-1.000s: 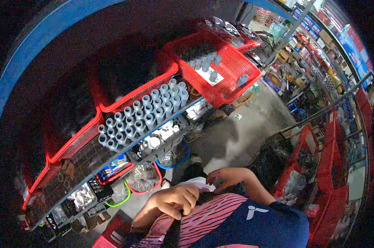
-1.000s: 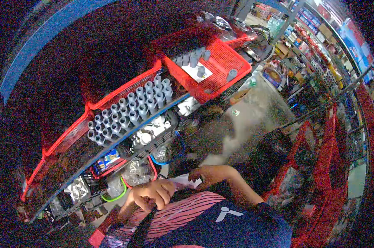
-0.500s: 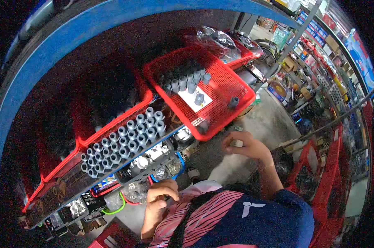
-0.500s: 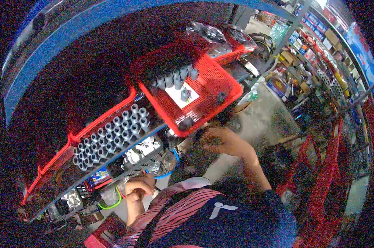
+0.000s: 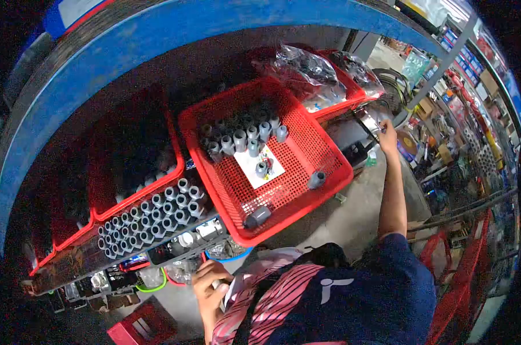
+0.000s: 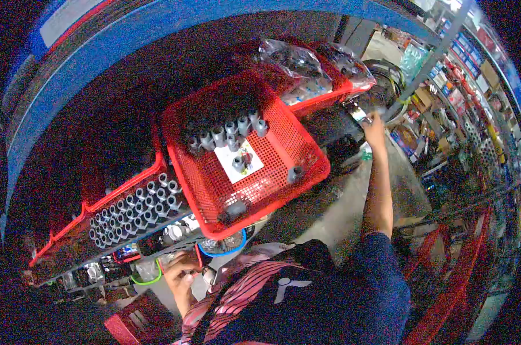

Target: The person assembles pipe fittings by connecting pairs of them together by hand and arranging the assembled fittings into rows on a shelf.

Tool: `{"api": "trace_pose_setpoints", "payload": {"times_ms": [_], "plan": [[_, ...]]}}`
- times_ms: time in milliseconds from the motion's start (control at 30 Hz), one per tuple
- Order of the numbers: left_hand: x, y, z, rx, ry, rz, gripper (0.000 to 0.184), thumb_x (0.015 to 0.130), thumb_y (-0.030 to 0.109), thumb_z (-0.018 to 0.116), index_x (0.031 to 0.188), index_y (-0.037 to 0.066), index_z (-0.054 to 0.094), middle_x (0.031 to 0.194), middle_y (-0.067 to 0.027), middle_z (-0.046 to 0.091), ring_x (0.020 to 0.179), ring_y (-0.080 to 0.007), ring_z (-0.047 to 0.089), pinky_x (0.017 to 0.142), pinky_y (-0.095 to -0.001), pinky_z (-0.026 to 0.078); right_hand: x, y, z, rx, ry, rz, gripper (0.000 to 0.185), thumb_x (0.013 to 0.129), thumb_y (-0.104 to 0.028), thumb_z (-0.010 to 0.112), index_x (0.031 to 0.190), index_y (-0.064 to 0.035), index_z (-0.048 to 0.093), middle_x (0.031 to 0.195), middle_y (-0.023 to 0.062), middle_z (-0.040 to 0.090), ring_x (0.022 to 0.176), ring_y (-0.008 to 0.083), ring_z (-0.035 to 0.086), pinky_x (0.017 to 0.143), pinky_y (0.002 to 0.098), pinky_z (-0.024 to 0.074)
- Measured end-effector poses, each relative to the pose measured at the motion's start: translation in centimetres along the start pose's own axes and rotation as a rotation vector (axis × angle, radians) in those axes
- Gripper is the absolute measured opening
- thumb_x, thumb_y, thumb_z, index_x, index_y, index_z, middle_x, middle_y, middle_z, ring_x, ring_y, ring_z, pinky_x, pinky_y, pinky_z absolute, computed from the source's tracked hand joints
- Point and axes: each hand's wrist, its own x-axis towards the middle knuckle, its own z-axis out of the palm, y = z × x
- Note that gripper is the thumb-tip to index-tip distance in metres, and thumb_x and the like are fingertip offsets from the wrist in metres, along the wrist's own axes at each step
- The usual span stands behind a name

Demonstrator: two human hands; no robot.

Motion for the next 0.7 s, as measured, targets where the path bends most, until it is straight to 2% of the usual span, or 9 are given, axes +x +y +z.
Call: {"api": "trace_pose_setpoints", "payload": {"times_ms": [67,167,200,300,367,433,467,533,700], "plan": [[-0.2,0.0,0.5,0.021,0.035,-0.022,0.036,0.071,0.034,0.060,0.066,-0.002,0.059,0.059,-0.0088,0.056,0.057,-0.0217,0.052,0.057,-0.0320,0.039,0.8,3.6,0.9,-0.012,-0.085,0.252,0.022,0.067,-0.002,0.053,0.088,-0.0024,0.047,0.076,0.0200,0.055,0.073,0.0393,0.054,0.067,0.0419,0.0420],[-0.3,-0.2,1.2,0.017,0.098,-0.036,0.035,0.071,0.032,0.059,0.065,-0.002,0.059,0.059,-0.0090,0.057,0.058,-0.0216,0.053,0.057,-0.0317,0.039,1.4,4.2,1.5,-0.255,-0.153,0.145,0.019,0.066,-0.001,0.052,0.085,-0.0027,0.046,0.079,0.0225,0.056,0.076,0.0397,0.055,0.068,0.0453,0.0411],[-0.2,-0.3,1.3,0.047,0.145,-0.032,0.034,0.071,0.031,0.059,0.065,-0.002,0.059,0.059,-0.0090,0.057,0.057,-0.0218,0.052,0.058,-0.0317,0.039,1.5,3.9,2.0,-0.334,-0.200,0.179,0.022,0.066,-0.002,0.052,0.087,-0.0053,0.046,0.085,0.0225,0.057,0.083,0.0395,0.055,0.067,0.0461,0.0416],[0.0,-0.2,1.7,0.121,0.214,-0.053,0.032,0.071,0.030,0.058,0.064,-0.002,0.058,0.060,-0.0090,0.058,0.058,-0.0220,0.052,0.061,-0.0319,0.040,1.6,0.8,3.2,-0.540,-0.337,0.287,0.026,0.066,-0.003,0.053,0.090,-0.0069,0.046,0.089,0.0195,0.058,0.085,0.0384,0.054,0.069,0.0460,0.0428],[0.9,-0.3,2.1,0.093,0.244,-0.020,0.033,0.071,0.030,0.058,0.065,-0.002,0.058,0.060,-0.0091,0.058,0.060,-0.0219,0.051,0.062,-0.0318,0.039,1.1,2.2,5.5,-0.562,-0.339,0.256,0.030,0.066,-0.002,0.053,0.094,-0.0080,0.045,0.091,0.0174,0.058,0.089,0.0373,0.053,0.075,0.0476,0.0421],[1.1,-0.5,2.0,0.094,0.196,-0.021,0.033,0.071,0.030,0.058,0.065,-0.002,0.058,0.061,-0.0089,0.057,0.061,-0.0214,0.051,0.061,-0.0319,0.039,1.5,2.8,6.7,-0.301,-0.274,-0.055,0.037,0.063,-0.003,0.057,0.098,-0.0088,0.049,0.092,0.0202,0.055,0.083,0.0409,0.053,0.072,0.0476,0.0425],[1.4,-0.3,2.2,0.115,0.190,-0.006,0.032,0.071,0.030,0.059,0.065,-0.002,0.058,0.061,-0.0089,0.057,0.061,-0.0212,0.051,0.060,-0.0321,0.039,1.2,3.0,7.0,-0.301,-0.277,-0.055,0.037,0.063,-0.003,0.057,0.098,-0.0088,0.049,0.092,0.0202,0.055,0.083,0.0409,0.053,0.072,0.0476,0.0425],[1.4,-0.1,2.3,0.143,0.179,0.015,0.032,0.070,0.029,0.059,0.064,-0.002,0.058,0.060,-0.0085,0.057,0.060,-0.0207,0.051,0.058,-0.0320,0.038,0.5,1.4,7.8,-0.239,-0.237,-0.256,0.043,0.058,0.000,0.061,0.099,-0.0057,0.048,0.096,0.0178,0.054,0.085,0.0401,0.051,0.075,0.0464,0.0421],[0.2,-1.2,2.2,0.110,0.232,0.019,0.032,0.071,0.030,0.059,0.065,-0.002,0.058,0.058,-0.0080,0.056,0.057,-0.0203,0.050,0.057,-0.0308,0.038,-2.5,-2.1,7.0,-0.148,-0.231,-0.255,0.050,0.055,-0.001,0.063,0.104,-0.0023,0.047,0.096,0.0157,0.054,0.095,0.0380,0.047,0.080,0.0447,0.0396]]}}
